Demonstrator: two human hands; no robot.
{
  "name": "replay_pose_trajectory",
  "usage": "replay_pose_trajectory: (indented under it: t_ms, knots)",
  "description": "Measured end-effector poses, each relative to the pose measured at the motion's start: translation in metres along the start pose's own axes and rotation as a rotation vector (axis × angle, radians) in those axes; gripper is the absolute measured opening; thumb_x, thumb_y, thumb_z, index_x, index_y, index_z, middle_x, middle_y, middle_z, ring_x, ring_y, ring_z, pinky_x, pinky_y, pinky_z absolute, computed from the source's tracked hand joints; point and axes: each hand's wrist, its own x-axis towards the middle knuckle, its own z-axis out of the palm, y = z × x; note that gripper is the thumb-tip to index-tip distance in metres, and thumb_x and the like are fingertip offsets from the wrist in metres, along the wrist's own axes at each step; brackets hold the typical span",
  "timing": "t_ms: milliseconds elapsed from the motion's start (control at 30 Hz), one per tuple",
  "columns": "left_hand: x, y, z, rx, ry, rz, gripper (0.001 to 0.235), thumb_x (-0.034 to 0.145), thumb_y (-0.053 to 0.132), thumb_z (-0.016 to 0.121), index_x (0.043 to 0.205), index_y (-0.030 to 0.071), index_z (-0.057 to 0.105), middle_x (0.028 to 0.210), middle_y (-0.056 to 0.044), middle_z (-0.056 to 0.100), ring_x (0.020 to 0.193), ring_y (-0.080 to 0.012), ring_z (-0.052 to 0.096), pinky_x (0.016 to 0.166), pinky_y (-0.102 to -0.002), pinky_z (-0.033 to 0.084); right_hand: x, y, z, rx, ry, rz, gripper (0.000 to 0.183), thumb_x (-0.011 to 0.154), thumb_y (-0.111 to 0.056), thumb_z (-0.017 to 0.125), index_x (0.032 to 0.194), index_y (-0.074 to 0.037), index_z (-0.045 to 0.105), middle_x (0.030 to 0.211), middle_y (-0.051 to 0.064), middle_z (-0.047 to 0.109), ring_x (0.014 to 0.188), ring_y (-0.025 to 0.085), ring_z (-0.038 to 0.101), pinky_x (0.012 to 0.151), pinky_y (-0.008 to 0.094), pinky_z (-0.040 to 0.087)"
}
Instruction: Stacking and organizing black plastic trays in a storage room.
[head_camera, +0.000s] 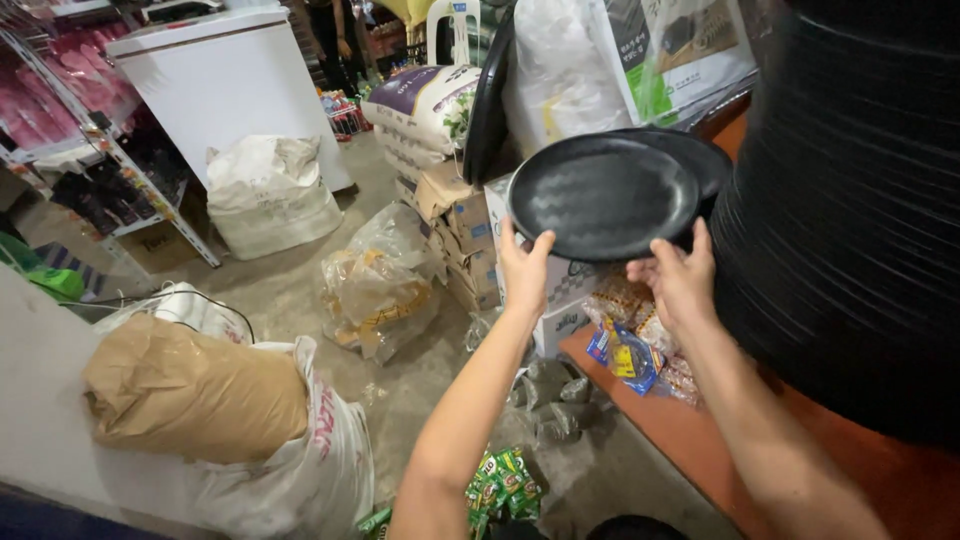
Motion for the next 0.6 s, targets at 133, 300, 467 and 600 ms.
replay_pose_trajectory:
  t_ms: [133, 300, 467, 600]
  knots:
    - [0.034, -0.038, 0.015, 0.050, -0.035, 0.117, 0.063, 0.087, 0.008, 0.074, 0.142, -0.015, 0.053, 0.135, -0.030, 0.064, 0.120, -0.0337, 0.063, 0.104, -0.040, 0.051, 0.027, 0.008, 0.012, -0.011, 0.045, -0.029, 0.093, 0.100, 0.003, 0.057, 0.168, -0.018, -0.003, 0.106, 0.014, 0.063, 0.064, 0.024, 0.069, 0.060, 0.038, 0.061]
    - [0.091, -0.107, 0.024, 0.616, 0.117, 0.449, 0.078, 0.086, 0.020, 0.088, 0.147, -0.009, 0.048, 0.138, -0.030, 0.056, 0.126, -0.0399, 0.055, 0.105, -0.043, 0.045, 0.062, 0.019, 0.009, 0.025, 0.134, -0.044, 0.101, 0.101, 0.001, 0.058, 0.164, -0.025, -0.017, 0.108, 0.019, 0.064, 0.067, 0.025, 0.071, 0.064, 0.039, 0.065]
    - [0.083, -0.031, 0.056, 0.579, -0.045, -0.031, 0.082, 0.086, 0.040, 0.069, 0.155, 0.004, 0.044, 0.120, -0.028, 0.068, 0.107, -0.0379, 0.068, 0.094, -0.041, 0.053, 0.064, 0.014, 0.005, -0.077, 0.138, -0.050, 0.097, 0.109, -0.008, 0.058, 0.163, -0.021, -0.022, 0.110, 0.019, 0.066, 0.073, 0.025, 0.074, 0.065, 0.038, 0.064]
    - [0.117, -0.104, 0.050, 0.756, -0.123, 0.121, 0.083, 0.094, 0.052, 0.064, 0.155, -0.001, 0.043, 0.142, -0.028, 0.058, 0.134, -0.0405, 0.055, 0.111, -0.042, 0.044, 0.063, 0.020, -0.004, -0.159, 0.100, -0.028, 0.092, 0.109, -0.005, 0.050, 0.163, -0.017, -0.023, 0.112, 0.019, 0.065, 0.071, 0.023, 0.072, 0.064, 0.036, 0.064]
